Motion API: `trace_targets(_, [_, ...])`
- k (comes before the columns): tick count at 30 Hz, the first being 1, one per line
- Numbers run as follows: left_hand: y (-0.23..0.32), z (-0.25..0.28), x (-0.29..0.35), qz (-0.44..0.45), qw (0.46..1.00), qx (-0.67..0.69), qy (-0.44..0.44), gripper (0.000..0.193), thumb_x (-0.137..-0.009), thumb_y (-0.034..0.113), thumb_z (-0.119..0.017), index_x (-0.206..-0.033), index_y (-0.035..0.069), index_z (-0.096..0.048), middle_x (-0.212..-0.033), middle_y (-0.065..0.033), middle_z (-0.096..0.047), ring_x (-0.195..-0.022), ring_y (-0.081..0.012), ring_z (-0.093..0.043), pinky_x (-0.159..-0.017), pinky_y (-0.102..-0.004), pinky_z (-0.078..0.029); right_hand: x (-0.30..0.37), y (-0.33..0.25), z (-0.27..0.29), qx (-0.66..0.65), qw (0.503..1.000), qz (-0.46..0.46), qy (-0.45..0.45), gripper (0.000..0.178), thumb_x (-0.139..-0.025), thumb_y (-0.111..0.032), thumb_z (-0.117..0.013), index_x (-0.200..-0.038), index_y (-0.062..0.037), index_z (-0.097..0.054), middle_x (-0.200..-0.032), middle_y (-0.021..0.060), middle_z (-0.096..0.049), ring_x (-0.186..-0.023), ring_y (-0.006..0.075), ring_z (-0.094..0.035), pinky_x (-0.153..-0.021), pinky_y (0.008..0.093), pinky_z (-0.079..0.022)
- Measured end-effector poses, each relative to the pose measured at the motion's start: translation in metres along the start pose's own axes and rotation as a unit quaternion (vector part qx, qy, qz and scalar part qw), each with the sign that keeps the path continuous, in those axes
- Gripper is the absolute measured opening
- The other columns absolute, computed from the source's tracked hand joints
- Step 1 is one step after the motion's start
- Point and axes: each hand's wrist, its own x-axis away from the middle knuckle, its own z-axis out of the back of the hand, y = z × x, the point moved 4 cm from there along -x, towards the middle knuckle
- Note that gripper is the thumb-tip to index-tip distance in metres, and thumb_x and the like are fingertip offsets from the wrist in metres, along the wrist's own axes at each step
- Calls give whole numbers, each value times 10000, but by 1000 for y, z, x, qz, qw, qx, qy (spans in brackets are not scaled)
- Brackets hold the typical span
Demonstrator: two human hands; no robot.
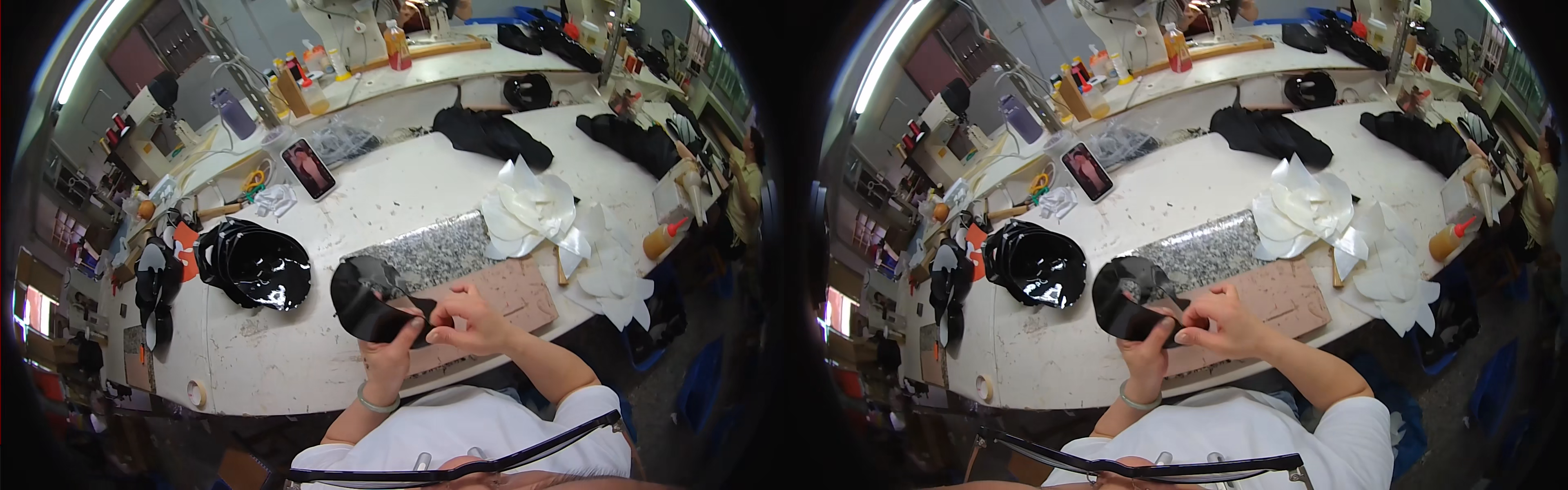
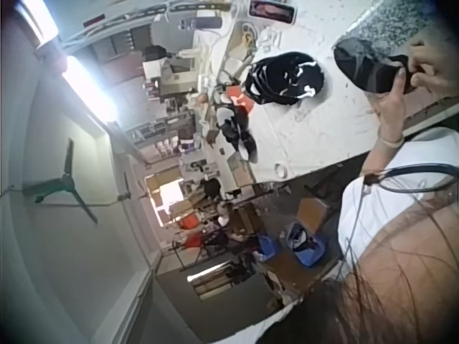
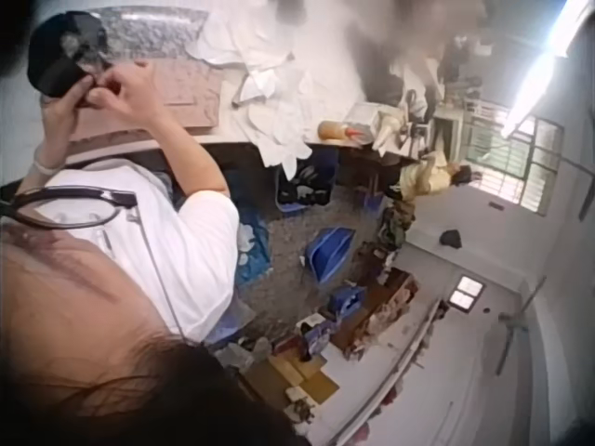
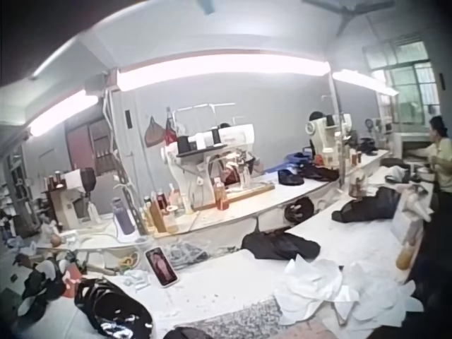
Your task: The person attaches lining inserts into shoe upper components by hand, pressing and smoothing the pieces together on the workbench.
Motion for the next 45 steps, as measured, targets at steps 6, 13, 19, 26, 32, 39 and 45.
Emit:
trace_targets(6, [-18,3,5,152,974,158,-59,545,-875,3,-563,-1372,69,-349,-971,-125,-642,-870,-196,-619,-835,-345,-490,0,-9,0,-1,996,83,-45,173,-843,-194,-666,-737,-104,-563,-662,-13,-492,-649,143,-489,-830,368,-303])
trace_targets(13, [-2,15,-1,189,947,217,-145,492,-839,-24,-583,-1311,22,-448,-1184,-131,-557,-1097,-242,-560,-895,-379,-509,3,-10,9,-16,980,171,-99,152,-845,-157,-660,-754,-90,-558,-717,20,-498,-737,188,-504,-840,379,-305])
trace_targets(19, [-8,18,-6,164,976,66,-123,600,-811,-24,-652,-1357,3,-404,-1117,-72,-596,-1005,-170,-599,-930,-334,-469,14,11,6,-54,994,16,-92,95,-852,-169,-658,-870,-99,-595,-785,-9,-549,-782,161,-521,-858,354,-320])
trace_targets(26, [-9,3,7,195,959,13,-205,496,-681,-73,-766,-1139,-19,-584,-1083,-82,-633,-999,-157,-604,-873,-292,-487,20,-6,19,-23,998,29,56,127,-716,-51,-752,-796,-47,-653,-703,26,-616,-656,164,-562,-753,315,-365])
trace_targets(32, [-2,-4,-3,-9,976,-179,-126,241,-756,-41,-739,-983,-4,-670,-915,-49,-671,-818,-142,-625,-722,-273,-524,22,-3,10,13,991,-5,135,110,-745,-67,-732,-827,-61,-657,-699,9,-601,-625,159,-527,-800,317,-345])
trace_targets(39, [31,-32,-5,-198,914,-339,-101,243,-778,-69,-702,-1009,-10,-658,-972,-68,-675,-898,-147,-624,-789,-278,-512,10,-7,15,113,973,5,202,162,-732,-57,-732,-872,-45,-650,-761,46,-624,-713,194,-568,-802,324,-386])
trace_targets(45, [48,-19,-7,143,970,109,-162,241,-815,-103,-636,-1036,-8,-653,-972,-80,-677,-893,-156,-640,-803,-289,-520,1,24,34,-242,966,-49,74,365,-890,-269,-625,-1180,-48,-604,-1028,67,-627,-935,159,-575,-901,287,-401])
